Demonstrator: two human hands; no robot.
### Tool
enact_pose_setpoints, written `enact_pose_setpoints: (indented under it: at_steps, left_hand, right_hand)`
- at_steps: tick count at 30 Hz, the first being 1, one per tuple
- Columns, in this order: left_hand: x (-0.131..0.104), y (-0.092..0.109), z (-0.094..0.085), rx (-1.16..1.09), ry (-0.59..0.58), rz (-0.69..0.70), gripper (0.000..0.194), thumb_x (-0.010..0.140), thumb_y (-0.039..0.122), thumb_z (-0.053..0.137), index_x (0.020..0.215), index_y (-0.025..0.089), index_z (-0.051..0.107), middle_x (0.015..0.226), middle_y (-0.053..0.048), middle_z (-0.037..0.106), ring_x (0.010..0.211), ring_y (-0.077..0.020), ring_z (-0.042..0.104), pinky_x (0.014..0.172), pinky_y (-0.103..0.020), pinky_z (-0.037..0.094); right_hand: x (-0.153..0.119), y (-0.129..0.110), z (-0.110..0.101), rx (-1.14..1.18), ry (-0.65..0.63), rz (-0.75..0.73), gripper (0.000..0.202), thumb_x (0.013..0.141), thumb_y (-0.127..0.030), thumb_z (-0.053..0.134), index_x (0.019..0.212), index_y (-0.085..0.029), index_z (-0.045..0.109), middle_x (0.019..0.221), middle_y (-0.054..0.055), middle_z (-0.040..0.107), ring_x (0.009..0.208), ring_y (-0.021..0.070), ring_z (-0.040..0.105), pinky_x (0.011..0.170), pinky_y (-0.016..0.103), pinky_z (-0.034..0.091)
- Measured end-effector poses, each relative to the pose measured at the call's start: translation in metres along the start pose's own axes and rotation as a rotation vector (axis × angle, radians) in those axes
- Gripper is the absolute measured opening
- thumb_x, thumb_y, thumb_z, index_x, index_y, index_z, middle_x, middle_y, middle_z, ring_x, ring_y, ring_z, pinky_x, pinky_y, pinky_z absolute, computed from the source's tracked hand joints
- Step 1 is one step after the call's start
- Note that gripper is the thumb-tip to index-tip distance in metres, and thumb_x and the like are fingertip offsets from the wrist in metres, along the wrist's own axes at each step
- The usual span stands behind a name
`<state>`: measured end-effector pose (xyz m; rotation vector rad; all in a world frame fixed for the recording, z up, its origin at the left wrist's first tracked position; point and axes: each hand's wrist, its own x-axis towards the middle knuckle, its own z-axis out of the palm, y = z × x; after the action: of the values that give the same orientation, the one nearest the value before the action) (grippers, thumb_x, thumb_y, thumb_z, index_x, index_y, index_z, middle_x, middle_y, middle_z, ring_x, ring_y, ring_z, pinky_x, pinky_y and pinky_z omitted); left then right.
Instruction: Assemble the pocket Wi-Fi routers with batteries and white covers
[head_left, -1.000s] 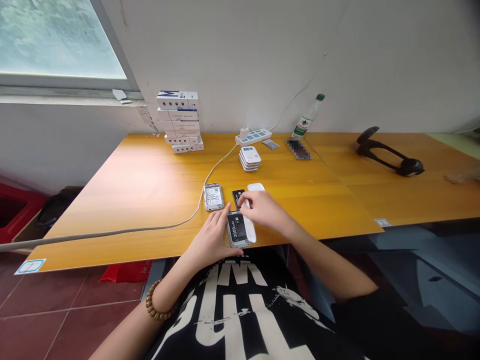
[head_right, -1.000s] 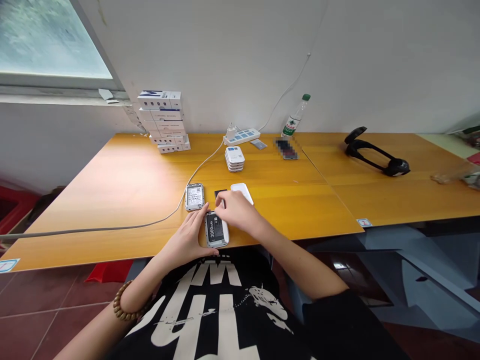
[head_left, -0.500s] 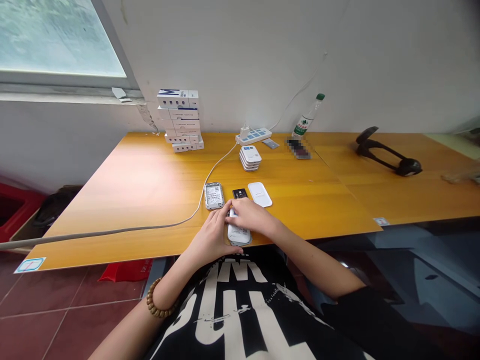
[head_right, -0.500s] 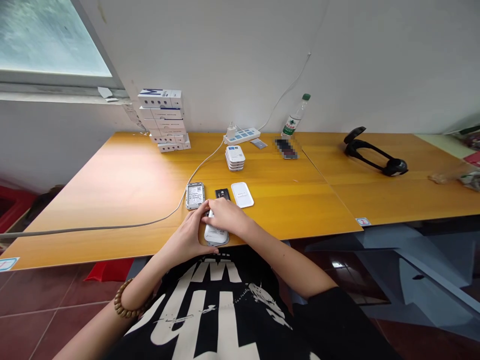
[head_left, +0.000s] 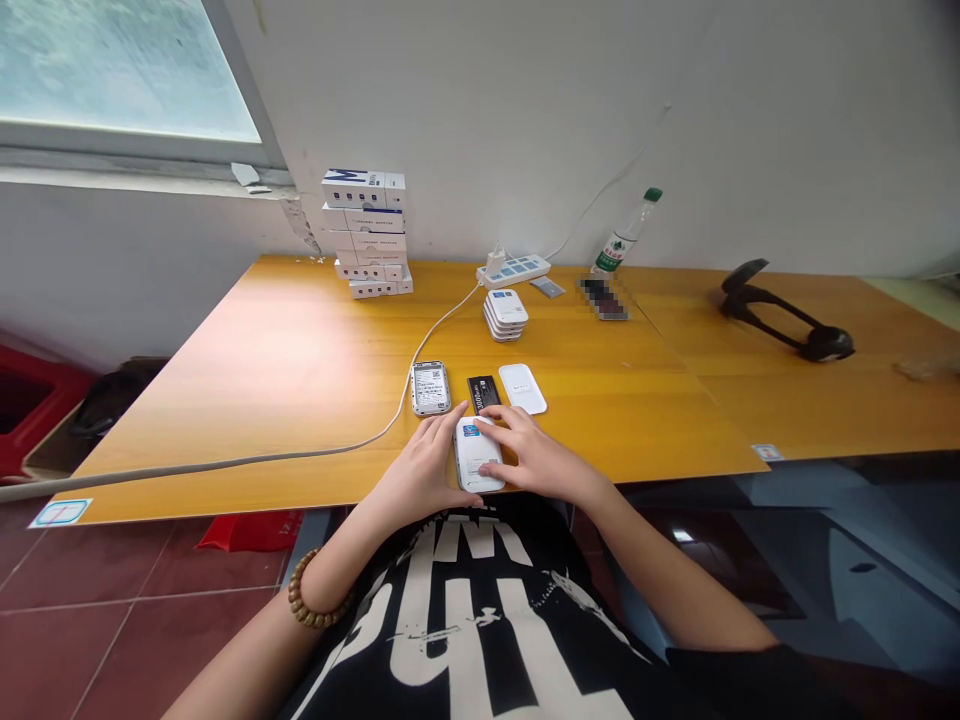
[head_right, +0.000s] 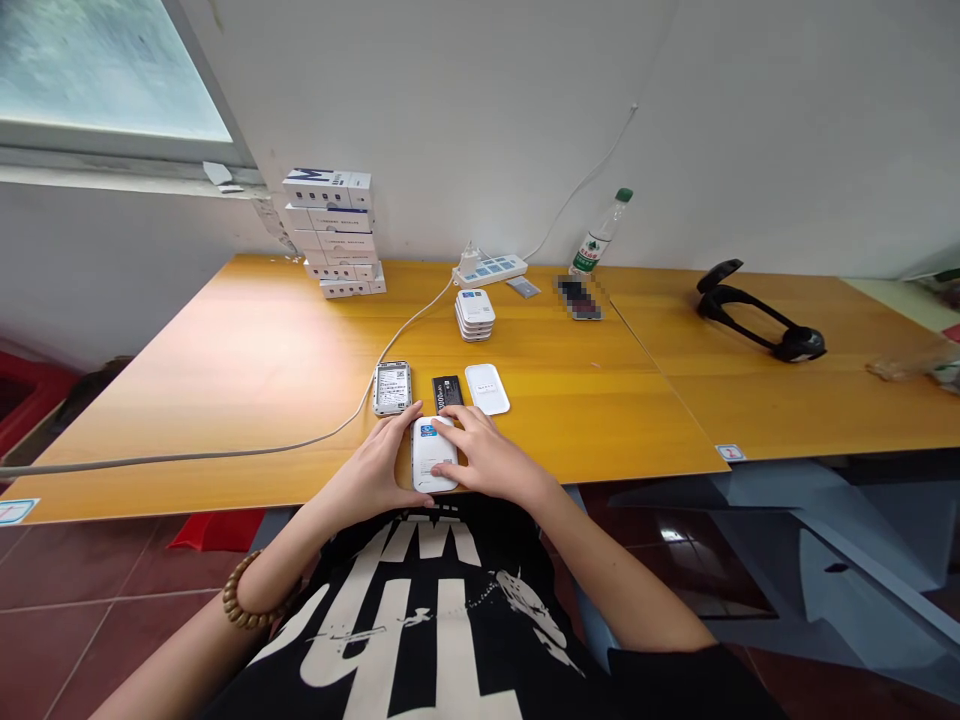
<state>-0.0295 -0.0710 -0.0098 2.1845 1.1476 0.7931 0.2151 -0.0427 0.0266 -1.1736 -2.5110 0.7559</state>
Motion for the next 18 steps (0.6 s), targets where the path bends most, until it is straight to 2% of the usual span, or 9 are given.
enact_pose_setpoints:
  at_steps: [4, 8, 11, 13, 14, 16, 18]
  left_hand:
    - [0.0, 0.001, -0.002, 0.017, -0.023, 0.015, 0.122, 0.073, 0.044, 0.095, 0.168, 0.029, 0.02, 0.164, -0.017, 0.046, 0.15, -0.0442, 0.045, 0.119, -0.065, 0.044]
    - [0.002, 0.002, -0.002, 0.028, -0.022, 0.011, 0.114, 0.075, 0.04, 0.093, 0.166, 0.028, 0.025, 0.16, -0.017, 0.049, 0.149, -0.0429, 0.046, 0.12, -0.065, 0.044]
    - [0.002, 0.004, -0.002, 0.019, 0.0, 0.039, 0.109, 0.073, 0.036, 0.092, 0.163, 0.027, 0.031, 0.155, -0.018, 0.052, 0.146, -0.0432, 0.048, 0.118, -0.066, 0.045]
    - [0.0, 0.006, -0.001, 0.006, 0.037, 0.109, 0.106, 0.072, 0.034, 0.091, 0.162, 0.026, 0.034, 0.155, -0.018, 0.051, 0.146, -0.0436, 0.047, 0.118, -0.066, 0.045]
    - [-0.002, 0.007, -0.001, 0.0, 0.061, 0.153, 0.105, 0.073, 0.033, 0.09, 0.162, 0.027, 0.034, 0.155, -0.018, 0.05, 0.146, -0.0434, 0.047, 0.119, -0.066, 0.045]
    - [-0.004, 0.008, 0.001, -0.01, 0.104, 0.228, 0.101, 0.078, 0.033, 0.088, 0.162, 0.029, 0.032, 0.158, -0.018, 0.048, 0.149, -0.0425, 0.044, 0.121, -0.066, 0.042]
    - [-0.005, 0.01, 0.002, -0.06, 0.123, 0.241, 0.103, 0.081, 0.037, 0.089, 0.164, 0.031, 0.028, 0.162, -0.018, 0.044, 0.151, -0.0419, 0.042, 0.122, -0.065, 0.042]
  right_hand:
    - [0.005, -0.004, -0.001, -0.021, -0.028, -0.019, 0.056, 0.095, -0.04, 0.075, 0.147, -0.026, 0.061, 0.155, 0.016, 0.051, 0.147, 0.0366, 0.046, 0.123, 0.058, 0.041]
    - [0.007, -0.003, 0.001, 0.039, 0.004, -0.034, 0.054, 0.091, -0.036, 0.079, 0.143, -0.027, 0.065, 0.151, 0.014, 0.054, 0.145, 0.0352, 0.049, 0.122, 0.056, 0.042]
    - [0.007, 0.0, 0.01, 0.214, 0.125, 0.061, 0.058, 0.091, -0.037, 0.078, 0.146, -0.026, 0.061, 0.147, 0.015, 0.058, 0.131, 0.032, 0.06, 0.112, 0.053, 0.052]
    - [0.009, 0.001, 0.015, 0.396, 0.238, 0.191, 0.049, 0.097, -0.043, 0.069, 0.141, -0.024, 0.063, 0.134, 0.014, 0.067, 0.111, 0.0272, 0.069, 0.098, 0.046, 0.06]
    - [0.01, 0.001, 0.017, 0.491, 0.254, 0.237, 0.043, 0.1, -0.048, 0.064, 0.134, -0.022, 0.066, 0.124, 0.013, 0.071, 0.102, 0.025, 0.071, 0.09, 0.043, 0.061]
    - [0.011, -0.002, 0.017, 0.652, 0.21, 0.259, 0.041, 0.102, -0.056, 0.059, 0.115, -0.019, 0.071, 0.102, 0.009, 0.074, 0.089, 0.0226, 0.07, 0.079, 0.037, 0.06]
    - [0.01, -0.006, 0.013, 0.732, 0.177, 0.226, 0.044, 0.099, -0.062, 0.059, 0.103, -0.019, 0.07, 0.091, 0.005, 0.072, 0.084, 0.0216, 0.069, 0.073, 0.033, 0.058]
